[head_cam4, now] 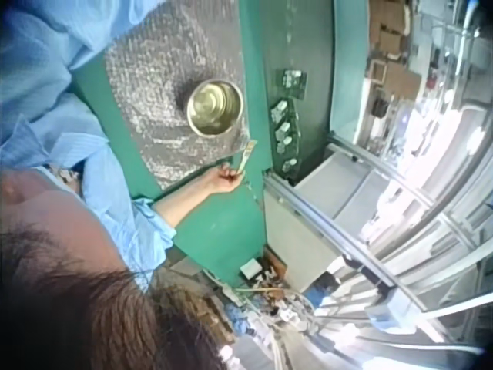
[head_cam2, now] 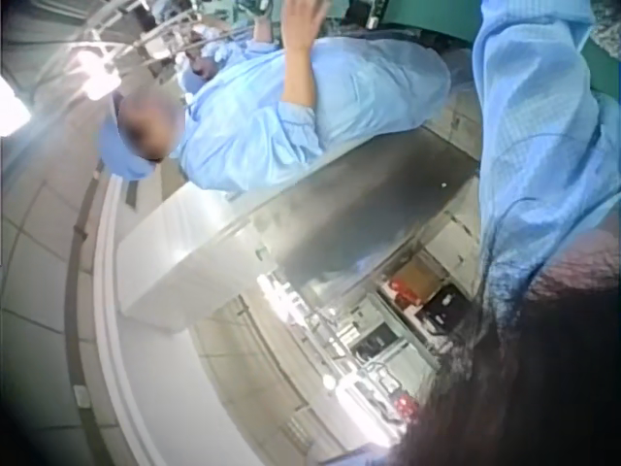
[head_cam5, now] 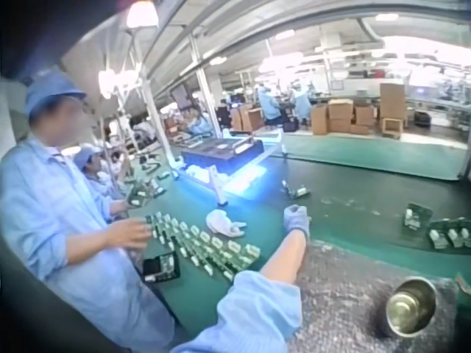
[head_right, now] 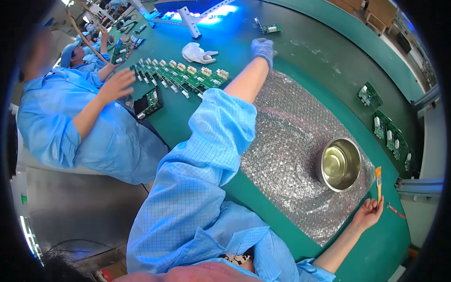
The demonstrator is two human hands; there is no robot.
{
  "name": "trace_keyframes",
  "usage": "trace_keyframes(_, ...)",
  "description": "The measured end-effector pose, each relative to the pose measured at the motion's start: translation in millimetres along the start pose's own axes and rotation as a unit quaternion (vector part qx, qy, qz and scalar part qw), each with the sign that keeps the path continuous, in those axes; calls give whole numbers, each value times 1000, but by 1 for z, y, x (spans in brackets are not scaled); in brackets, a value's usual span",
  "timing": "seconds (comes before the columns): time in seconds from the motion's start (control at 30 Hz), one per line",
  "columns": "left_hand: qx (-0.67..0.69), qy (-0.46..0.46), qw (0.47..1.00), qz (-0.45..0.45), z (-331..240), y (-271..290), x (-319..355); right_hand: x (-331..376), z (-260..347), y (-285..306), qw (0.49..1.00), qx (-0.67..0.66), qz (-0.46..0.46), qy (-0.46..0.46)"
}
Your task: Applying a liquid coating to printed circuit boards using a brush at an assembly workbench.
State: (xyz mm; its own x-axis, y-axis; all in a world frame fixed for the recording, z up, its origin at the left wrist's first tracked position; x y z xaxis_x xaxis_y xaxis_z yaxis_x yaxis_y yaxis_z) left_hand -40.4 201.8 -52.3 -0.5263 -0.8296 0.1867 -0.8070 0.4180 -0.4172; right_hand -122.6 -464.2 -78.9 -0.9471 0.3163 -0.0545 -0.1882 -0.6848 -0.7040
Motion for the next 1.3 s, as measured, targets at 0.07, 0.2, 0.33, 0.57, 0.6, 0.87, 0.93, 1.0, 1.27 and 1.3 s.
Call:
trace_keyframes(0.07, -8, 28, 998, 62, 7, -20, 28, 0, -3, 2, 1000, -5, -2, -10)
trace_keyframes(0.2, -61, 48, 969, 233, -2, -30, 108, 0, -2, 1, 999, -42, 23, -17)
trace_keyframes(0.33, -146, 2, 952, 269, -22, 15, 161, -3, -1, 6, 999, -37, 2, -5)
trace_keyframes(0.57, -270, -232, 910, 213, -42, 65, 175, -8, -2, 11, 998, -55, 12, -3)
trace_keyframes(0.6, -252, -226, 917, 212, -42, 65, 171, -9, -1, 10, 998, -62, 30, -11)
trace_keyframes(0.87, -230, -303, 894, 237, -66, 58, 186, -15, 2, 15, 994, -86, 48, -37)
trace_keyframes(0.93, -257, -306, 884, 242, -64, 57, 192, -16, 2, 18, 996, -73, 40, -37)
trace_keyframes(1.0, -275, -314, 874, 249, -62, 55, 195, -17, 1, 22, 997, -63, 30, -37)
trace_keyframes(1.27, -273, -294, 879, 257, -58, 55, 193, -13, 2, 15, 997, -50, 50, -31)
trace_keyframes(1.3, -275, -296, 879, 255, -58, 55, 193, -13, 2, 13, 997, -48, 50, -33)
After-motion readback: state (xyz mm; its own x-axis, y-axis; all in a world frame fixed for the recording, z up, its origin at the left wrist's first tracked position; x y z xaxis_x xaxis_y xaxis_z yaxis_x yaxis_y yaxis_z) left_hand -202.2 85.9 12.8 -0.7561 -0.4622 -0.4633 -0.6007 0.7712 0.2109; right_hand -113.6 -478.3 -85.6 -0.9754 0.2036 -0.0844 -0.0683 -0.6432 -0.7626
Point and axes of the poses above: each hand's wrist, its own x-axis away from the middle knuckle, its own y-axis out of the back of the hand, z = x × y, the point moved 9 cm from there along -x, towards the middle knuckle, and after that the axes turned 8 degrees about y, right-handed, at the moved point
